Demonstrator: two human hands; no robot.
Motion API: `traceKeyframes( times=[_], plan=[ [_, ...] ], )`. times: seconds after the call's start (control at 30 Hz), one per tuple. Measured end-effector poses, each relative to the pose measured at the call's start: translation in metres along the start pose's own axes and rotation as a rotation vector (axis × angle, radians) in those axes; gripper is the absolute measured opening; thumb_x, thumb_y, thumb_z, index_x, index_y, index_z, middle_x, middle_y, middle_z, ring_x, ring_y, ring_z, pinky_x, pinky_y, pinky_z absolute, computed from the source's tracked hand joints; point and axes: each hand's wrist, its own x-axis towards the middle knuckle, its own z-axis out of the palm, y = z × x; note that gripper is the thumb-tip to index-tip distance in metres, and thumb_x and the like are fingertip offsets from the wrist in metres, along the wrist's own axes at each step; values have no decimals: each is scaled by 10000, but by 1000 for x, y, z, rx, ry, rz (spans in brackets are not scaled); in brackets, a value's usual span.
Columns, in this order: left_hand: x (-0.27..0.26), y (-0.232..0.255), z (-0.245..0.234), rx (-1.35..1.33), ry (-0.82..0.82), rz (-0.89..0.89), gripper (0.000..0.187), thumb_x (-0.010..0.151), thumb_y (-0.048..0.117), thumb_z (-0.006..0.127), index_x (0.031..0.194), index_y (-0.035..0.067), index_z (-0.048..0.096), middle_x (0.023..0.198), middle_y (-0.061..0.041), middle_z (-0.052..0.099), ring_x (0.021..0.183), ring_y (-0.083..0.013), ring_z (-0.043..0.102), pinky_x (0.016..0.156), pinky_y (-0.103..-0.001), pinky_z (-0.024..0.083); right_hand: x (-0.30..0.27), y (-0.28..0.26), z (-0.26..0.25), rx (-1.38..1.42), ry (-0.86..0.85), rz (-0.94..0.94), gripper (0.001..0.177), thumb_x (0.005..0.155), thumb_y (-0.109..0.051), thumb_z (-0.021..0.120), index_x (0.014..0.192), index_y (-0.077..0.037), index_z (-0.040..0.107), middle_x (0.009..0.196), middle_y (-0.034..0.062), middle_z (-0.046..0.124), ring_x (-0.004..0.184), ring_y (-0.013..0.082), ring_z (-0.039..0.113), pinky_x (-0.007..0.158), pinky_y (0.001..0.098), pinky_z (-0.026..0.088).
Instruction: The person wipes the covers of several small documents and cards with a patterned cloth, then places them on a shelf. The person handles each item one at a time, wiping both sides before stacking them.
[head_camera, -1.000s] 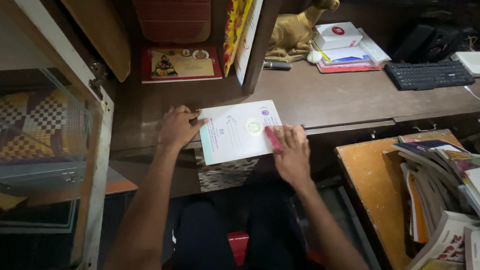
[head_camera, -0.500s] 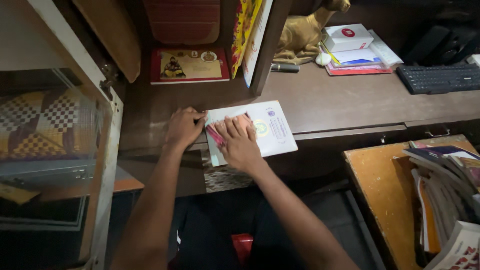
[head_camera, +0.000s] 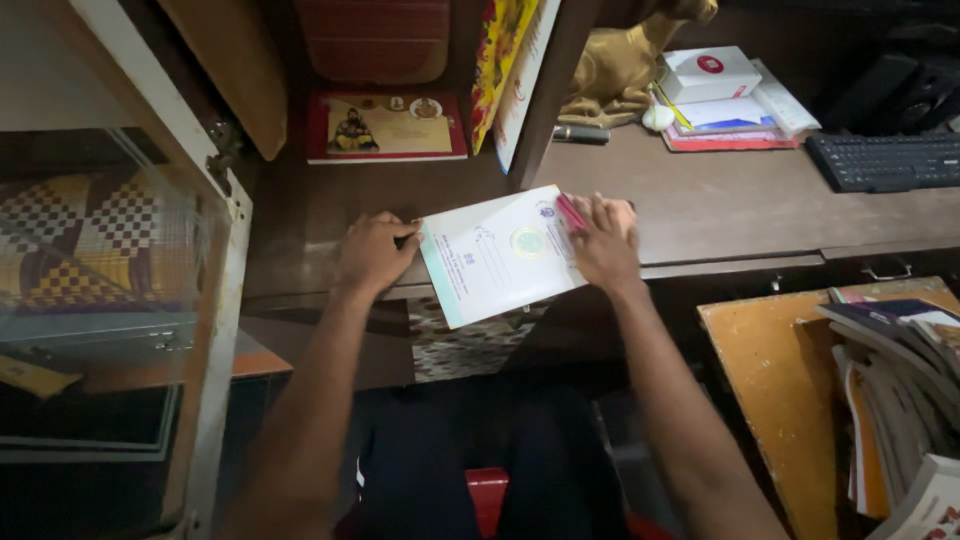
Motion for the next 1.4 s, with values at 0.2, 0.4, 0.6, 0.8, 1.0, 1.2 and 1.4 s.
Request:
traceKeyframes(
  times=[0.2, 0.4, 0.6, 0.8, 1.0, 1.2, 1.4],
  plan=[
    [2, 0, 1, 39, -49, -61, 245, 905, 358, 696, 1096, 252, 808, 1097, -53, 719, 1085, -315, 615, 978, -466, 481, -41, -39, -5, -43, -16, -23, 684, 1003, -382, 425, 1640, -260, 210, 1724, 88, 130, 1590, 317, 102, 1219, 663, 94],
    [3, -14, 15, -29, 14, -1, 233, 916, 322, 696, 1100, 241, 814, 1055, -52, 740, 1070, -314, 626, 1006, -456, 488, -91, -149, 26, -249, -47, -404, 698, 988, -353, 469, 1642, -236, 257, 1710, 120, 166, 1595, 310, 137, 1213, 669, 97],
    [3, -17, 16, -40, 13, 8, 229, 935, 332, 695, 1110, 243, 811, 1104, -62, 729, 1053, -318, 651, 981, -446, 511, -134, -183, 9, -15, 56, -530, 665, 956, -346, 544, 1573, -243, 319, 1660, 129, 270, 1545, 336, 248, 1212, 651, 154],
    [3, -12, 11, 7, -51, -26, 227, 959, 337, 670, 1111, 238, 807, 1106, -71, 724, 1058, -322, 644, 1005, -464, 491, -121, -89, -16, -211, -17, -327, 716, 965, -263, 489, 1630, -371, 247, 1692, 96, 221, 1554, 309, 199, 1208, 622, 145],
    [-4, 13, 0, 148, -117, -201, 292, 991, 439, 616, 1183, 299, 786, 1177, -46, 698, 1151, -338, 605, 985, -499, 493, -55, 22, -19, -84, 46, 6, 617, 1017, -414, 411, 1598, -233, 306, 1711, 73, 198, 1580, 279, 163, 1206, 658, 130],
    [-40, 24, 6, -278, 2, -202, 689, 900, 455, 683, 1500, 171, 498, 1199, -128, 698, 1046, -271, 664, 878, -440, 524, -12, 40, -37, 103, 131, 8, 606, 1035, -526, 450, 1553, -211, 431, 1666, 115, 265, 1554, 307, 216, 1202, 672, 138],
    [-106, 21, 18, -530, -119, -449, 407, 987, 370, 634, 1163, 30, 773, 928, -132, 810, 764, -178, 766, 703, -323, 597, -62, -2, -23, 274, 237, -370, 562, 1006, -494, 497, 1499, -229, 545, 1582, 83, 496, 1462, 253, 464, 1254, 471, 377]
  ],
)
